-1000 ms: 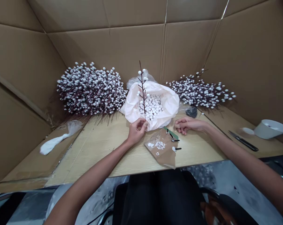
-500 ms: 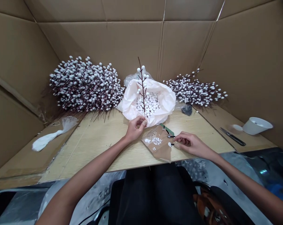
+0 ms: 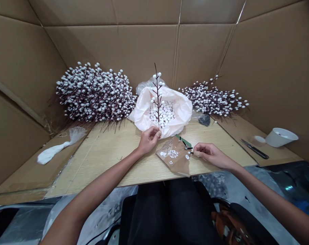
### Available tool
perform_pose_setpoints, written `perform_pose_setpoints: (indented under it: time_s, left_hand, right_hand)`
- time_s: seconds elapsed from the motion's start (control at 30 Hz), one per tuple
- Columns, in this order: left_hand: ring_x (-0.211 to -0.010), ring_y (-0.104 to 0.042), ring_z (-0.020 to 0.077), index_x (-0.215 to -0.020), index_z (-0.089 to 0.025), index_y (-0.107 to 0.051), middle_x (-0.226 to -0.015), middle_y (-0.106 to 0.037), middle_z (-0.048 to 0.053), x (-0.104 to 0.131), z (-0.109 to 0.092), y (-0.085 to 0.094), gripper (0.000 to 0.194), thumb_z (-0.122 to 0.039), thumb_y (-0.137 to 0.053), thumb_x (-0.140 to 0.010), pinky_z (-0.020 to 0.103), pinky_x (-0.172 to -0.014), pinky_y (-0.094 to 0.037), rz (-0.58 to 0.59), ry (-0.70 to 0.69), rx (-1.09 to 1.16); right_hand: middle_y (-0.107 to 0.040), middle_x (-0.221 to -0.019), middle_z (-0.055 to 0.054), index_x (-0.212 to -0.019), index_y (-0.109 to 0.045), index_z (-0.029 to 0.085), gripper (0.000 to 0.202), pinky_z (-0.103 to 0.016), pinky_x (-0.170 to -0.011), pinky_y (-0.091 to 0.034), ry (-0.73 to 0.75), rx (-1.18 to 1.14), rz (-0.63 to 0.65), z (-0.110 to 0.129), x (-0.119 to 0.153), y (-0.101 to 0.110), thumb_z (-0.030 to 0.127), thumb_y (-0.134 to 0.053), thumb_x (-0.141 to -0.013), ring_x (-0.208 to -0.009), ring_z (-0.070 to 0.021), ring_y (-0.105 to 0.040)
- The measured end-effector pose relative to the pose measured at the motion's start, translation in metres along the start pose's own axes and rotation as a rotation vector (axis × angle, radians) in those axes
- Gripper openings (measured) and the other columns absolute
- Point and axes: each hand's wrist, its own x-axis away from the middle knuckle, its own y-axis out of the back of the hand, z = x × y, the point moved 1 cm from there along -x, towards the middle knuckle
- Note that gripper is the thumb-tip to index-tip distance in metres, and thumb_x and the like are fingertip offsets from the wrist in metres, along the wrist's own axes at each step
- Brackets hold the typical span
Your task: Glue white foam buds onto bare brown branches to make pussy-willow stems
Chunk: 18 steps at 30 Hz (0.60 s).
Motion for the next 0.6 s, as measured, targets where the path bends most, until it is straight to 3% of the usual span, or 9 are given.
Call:
perform_pose_setpoints:
  time_s: [0.43, 0.6]
  left_hand:
    - [-0.062, -0.058, 0.0108, -0.078, -0.015, -0.06, -0.071, -0.059, 0.001, 0.001, 0.0, 0.001, 0.016, -0.031, -0.06, -0.081, 0.021, -0.06, -0.048, -0.036, -0.022, 0.0]
    - [-0.062, -0.059, 0.011, -0.078, -0.015, -0.06, -0.073, -0.06, 0.002, 0.002, 0.002, 0.002, 0.017, -0.032, -0.061, -0.08, 0.021, -0.059, -0.05, -0.062, -0.001, 0.011]
  right_hand:
    - [-0.059, -0.076, -0.004, -0.08, -0.058, 0.018, 0.041, -0.025, -0.063, -0.041, -0.078, -0.138, -0.097, 0.02, -0.001, -0.001, 0.057, -0.066, -0.073, -0.067, -0.0142, -0.051]
    - [-0.062, -0.072, -0.004, -0.082, -0.058, 0.017, 0.042, -0.025, -0.064, -0.044, -0.066, -0.348, -0.125, 0.04, -0.017, 0.002, 0.054, -0.074, -0.067, -0.065, -0.0129, -0.053]
